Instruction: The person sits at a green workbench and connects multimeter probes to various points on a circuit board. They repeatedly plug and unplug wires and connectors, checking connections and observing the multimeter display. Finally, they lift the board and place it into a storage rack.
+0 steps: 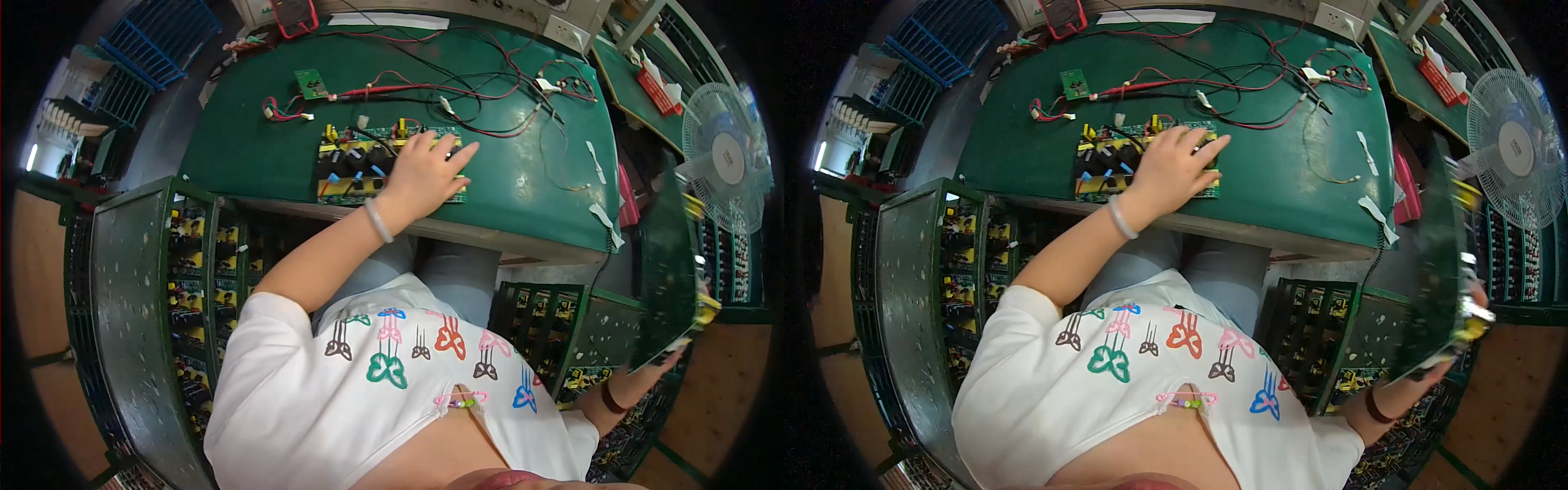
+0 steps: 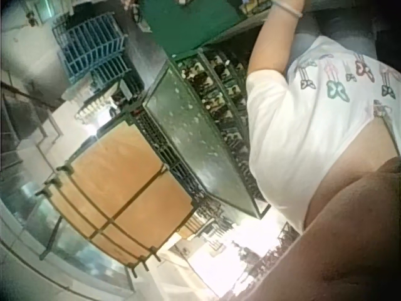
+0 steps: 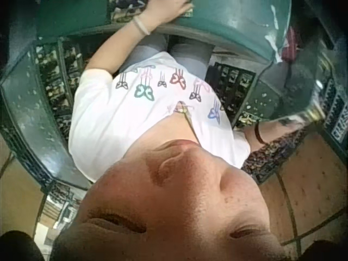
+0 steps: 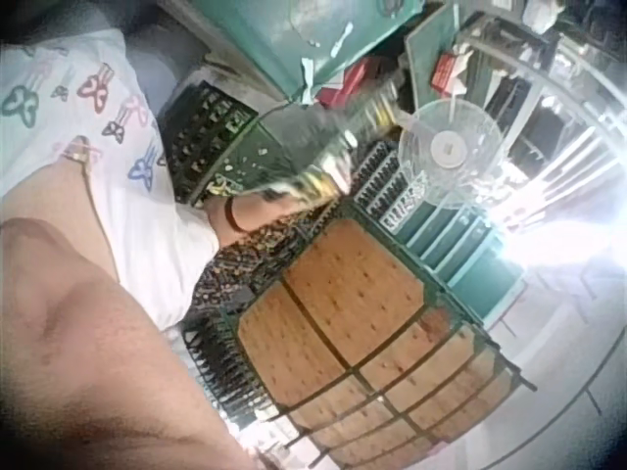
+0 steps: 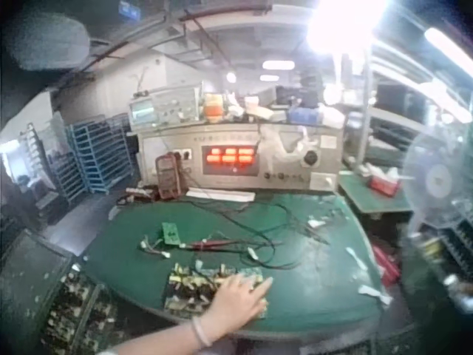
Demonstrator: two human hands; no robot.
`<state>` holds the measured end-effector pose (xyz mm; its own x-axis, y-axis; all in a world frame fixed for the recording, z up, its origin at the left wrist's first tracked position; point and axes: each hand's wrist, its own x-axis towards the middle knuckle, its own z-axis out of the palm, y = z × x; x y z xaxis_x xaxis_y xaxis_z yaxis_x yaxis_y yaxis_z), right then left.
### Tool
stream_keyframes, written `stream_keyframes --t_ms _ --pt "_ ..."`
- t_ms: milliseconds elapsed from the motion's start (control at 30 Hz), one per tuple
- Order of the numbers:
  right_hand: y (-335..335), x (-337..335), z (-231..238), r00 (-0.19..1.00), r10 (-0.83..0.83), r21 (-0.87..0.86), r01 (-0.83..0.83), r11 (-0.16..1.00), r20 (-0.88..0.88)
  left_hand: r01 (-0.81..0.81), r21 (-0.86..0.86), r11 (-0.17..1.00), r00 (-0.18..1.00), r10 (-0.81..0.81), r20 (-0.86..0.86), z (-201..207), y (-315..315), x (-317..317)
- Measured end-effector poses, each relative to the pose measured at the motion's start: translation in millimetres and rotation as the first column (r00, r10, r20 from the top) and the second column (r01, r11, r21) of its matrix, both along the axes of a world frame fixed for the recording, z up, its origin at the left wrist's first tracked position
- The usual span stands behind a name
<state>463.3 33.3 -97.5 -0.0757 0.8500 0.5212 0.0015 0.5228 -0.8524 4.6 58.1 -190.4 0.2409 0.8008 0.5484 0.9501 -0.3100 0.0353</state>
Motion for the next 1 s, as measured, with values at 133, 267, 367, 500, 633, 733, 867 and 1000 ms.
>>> stream_keyframes --t_ms 133,267,367,500,633,733,867,1000 --pt "1.3 -127.5 5.0 0.966 0.257 -0.207 -0.246 0.947 0.029 0.005 -0.025 1.000 1.000 -0.005 0.026 -7.4 14.1 -7.6" --pt "-12.6 -211.9 7.1 0.947 0.311 -0.292 -0.277 0.916 0.078 0.083 0.005 0.997 0.995 -0.083 0.049 -8.0 21.5 -18.3" --pt "-15.4 -229.5 5.6 0.932 0.244 -0.216 -0.189 0.958 0.268 0.138 0.000 0.990 0.989 -0.138 0.059 -7.1 17.3 -25.4" --pt "-13.8 -238.3 2.4 0.863 0.078 -0.092 -0.037 0.995 0.500 0.218 0.000 0.976 0.974 -0.218 0.053 -5.1 5.6 -52.9" --pt "-11.8 -258.7 -8.8 0.777 -0.017 -0.013 0.033 0.999 0.629 0.305 -0.034 0.952 0.950 -0.302 0.077 1.7 -11.4 -81.4" --pt "-7.1 -281.1 -27.3 0.779 -0.048 -0.040 0.094 0.995 0.625 0.246 -0.057 0.968 0.967 -0.241 0.078 7.7 -22.6 -102.6" --pt "1.5 -303.5 -53.2 0.753 -0.161 0.037 0.179 0.983 0.638 0.184 -0.107 0.977 0.980 -0.174 0.100 8.3 -28.3 -134.9" --pt "16.7 -336.8 -72.3 0.654 -0.315 0.169 0.277 0.946 0.688 0.137 -0.117 0.984 0.985 -0.122 0.120 10.5 -34.4 -133.6"
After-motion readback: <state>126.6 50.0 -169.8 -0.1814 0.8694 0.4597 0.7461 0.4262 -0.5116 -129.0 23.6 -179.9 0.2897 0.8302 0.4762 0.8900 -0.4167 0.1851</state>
